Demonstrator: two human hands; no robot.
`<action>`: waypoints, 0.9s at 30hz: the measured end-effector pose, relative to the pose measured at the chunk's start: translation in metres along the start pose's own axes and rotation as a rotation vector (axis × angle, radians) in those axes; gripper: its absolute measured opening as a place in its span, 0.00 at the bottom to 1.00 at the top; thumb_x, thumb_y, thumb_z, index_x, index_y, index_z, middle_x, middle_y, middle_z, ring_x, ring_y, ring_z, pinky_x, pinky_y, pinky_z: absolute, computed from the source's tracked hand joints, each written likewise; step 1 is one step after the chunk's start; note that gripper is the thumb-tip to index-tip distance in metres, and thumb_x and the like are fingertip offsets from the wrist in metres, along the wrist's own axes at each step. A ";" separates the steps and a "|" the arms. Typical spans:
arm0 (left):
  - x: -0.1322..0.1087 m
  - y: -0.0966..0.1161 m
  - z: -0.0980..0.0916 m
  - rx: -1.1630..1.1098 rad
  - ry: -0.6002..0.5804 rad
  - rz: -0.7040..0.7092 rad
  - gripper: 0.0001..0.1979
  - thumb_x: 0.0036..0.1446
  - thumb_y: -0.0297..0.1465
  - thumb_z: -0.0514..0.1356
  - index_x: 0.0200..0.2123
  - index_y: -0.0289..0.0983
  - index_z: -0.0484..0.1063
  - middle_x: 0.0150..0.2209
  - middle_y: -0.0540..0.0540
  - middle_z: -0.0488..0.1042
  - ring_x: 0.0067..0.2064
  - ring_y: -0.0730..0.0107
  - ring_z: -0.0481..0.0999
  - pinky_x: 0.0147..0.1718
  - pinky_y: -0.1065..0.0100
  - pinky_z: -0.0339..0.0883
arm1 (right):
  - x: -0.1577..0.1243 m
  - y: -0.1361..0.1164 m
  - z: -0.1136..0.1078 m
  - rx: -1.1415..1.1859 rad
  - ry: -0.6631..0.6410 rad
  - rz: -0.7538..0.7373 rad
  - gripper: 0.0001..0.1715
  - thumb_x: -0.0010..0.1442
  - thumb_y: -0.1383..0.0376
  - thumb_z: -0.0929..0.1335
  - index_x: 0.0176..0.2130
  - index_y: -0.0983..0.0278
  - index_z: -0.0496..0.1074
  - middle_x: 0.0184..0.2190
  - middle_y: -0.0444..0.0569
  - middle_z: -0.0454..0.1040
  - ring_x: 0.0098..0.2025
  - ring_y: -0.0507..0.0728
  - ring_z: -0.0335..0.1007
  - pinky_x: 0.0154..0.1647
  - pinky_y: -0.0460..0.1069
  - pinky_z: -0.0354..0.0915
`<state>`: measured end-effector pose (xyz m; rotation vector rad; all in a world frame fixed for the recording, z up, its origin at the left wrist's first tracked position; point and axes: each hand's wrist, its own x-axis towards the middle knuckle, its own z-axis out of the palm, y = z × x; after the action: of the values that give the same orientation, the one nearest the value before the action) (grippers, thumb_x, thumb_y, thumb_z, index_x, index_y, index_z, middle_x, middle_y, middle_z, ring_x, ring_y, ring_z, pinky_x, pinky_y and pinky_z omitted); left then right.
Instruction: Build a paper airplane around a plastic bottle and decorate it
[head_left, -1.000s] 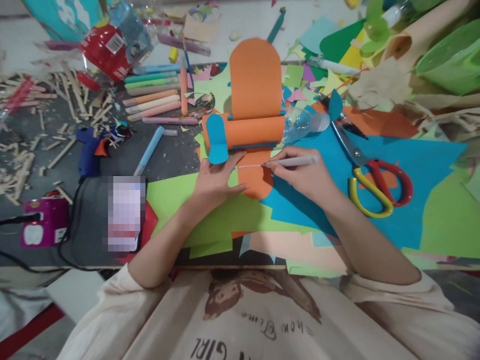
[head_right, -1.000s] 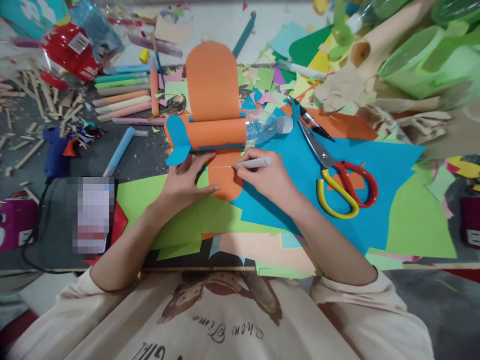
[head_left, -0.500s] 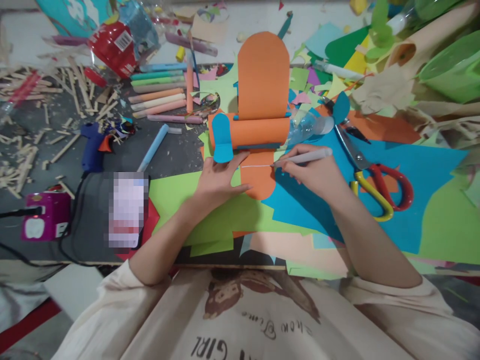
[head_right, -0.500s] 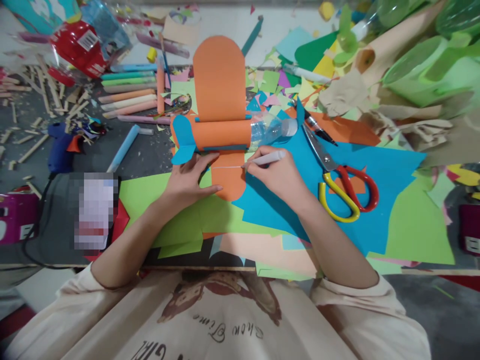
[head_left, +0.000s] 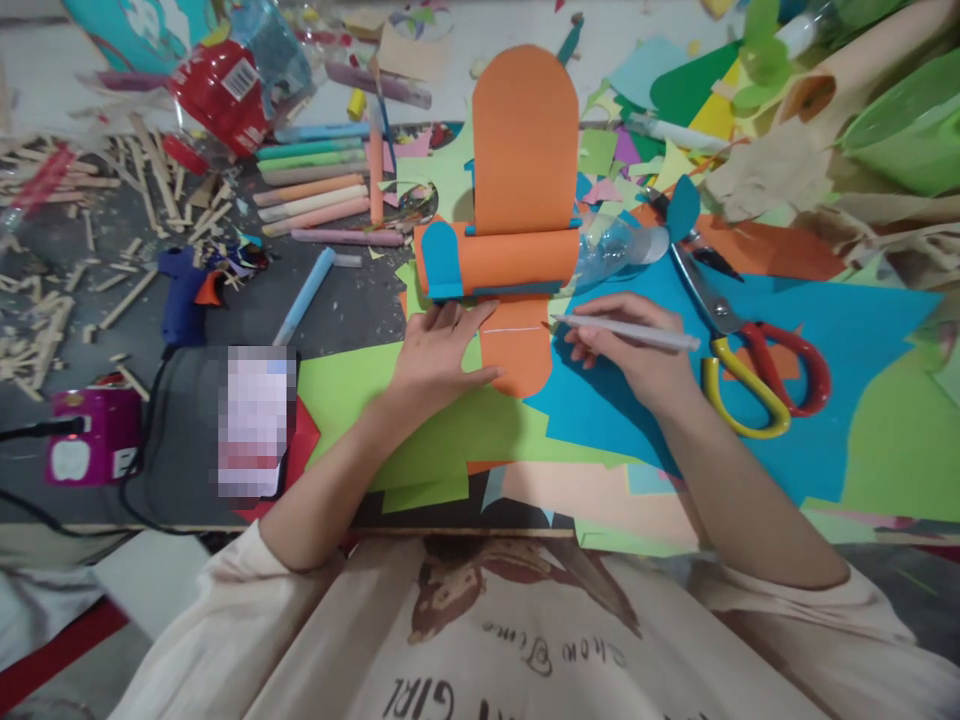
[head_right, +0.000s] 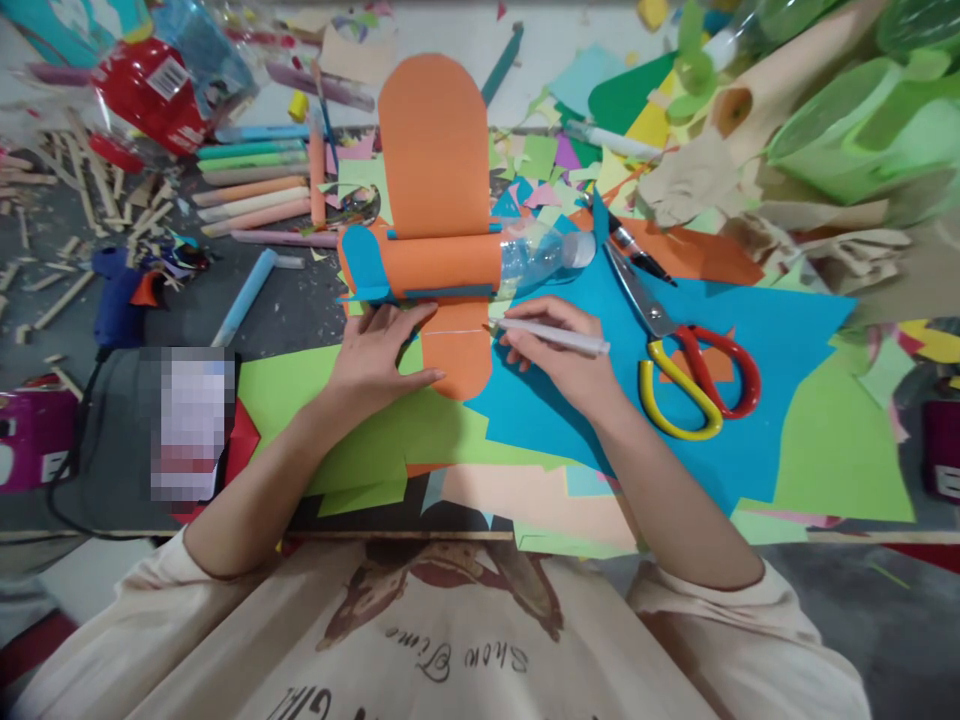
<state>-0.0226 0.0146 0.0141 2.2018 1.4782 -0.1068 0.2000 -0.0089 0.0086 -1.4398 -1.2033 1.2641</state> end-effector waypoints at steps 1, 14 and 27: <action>0.000 0.000 0.000 -0.001 0.003 0.004 0.35 0.56 0.43 0.61 0.65 0.44 0.56 0.54 0.42 0.69 0.58 0.47 0.64 0.56 0.56 0.55 | 0.000 0.000 0.001 -0.017 0.005 -0.005 0.11 0.49 0.57 0.74 0.31 0.59 0.74 0.24 0.45 0.77 0.22 0.53 0.72 0.20 0.48 0.65; -0.003 0.000 0.003 -0.007 0.031 -0.018 0.35 0.57 0.44 0.61 0.65 0.45 0.57 0.59 0.43 0.67 0.62 0.48 0.61 0.58 0.58 0.54 | 0.000 0.002 0.008 -0.164 0.017 -0.059 0.05 0.50 0.62 0.72 0.26 0.59 0.73 0.24 0.46 0.76 0.23 0.53 0.67 0.22 0.50 0.62; -0.003 0.002 0.000 -0.007 0.022 -0.002 0.34 0.57 0.43 0.60 0.65 0.44 0.57 0.59 0.44 0.67 0.62 0.51 0.61 0.57 0.60 0.54 | -0.001 0.003 0.006 -0.184 0.067 -0.076 0.09 0.51 0.61 0.71 0.23 0.58 0.69 0.20 0.42 0.71 0.20 0.52 0.64 0.20 0.49 0.59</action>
<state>-0.0222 0.0116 0.0152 2.2023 1.4910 -0.0780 0.1942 -0.0102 0.0051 -1.5401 -1.3440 1.0677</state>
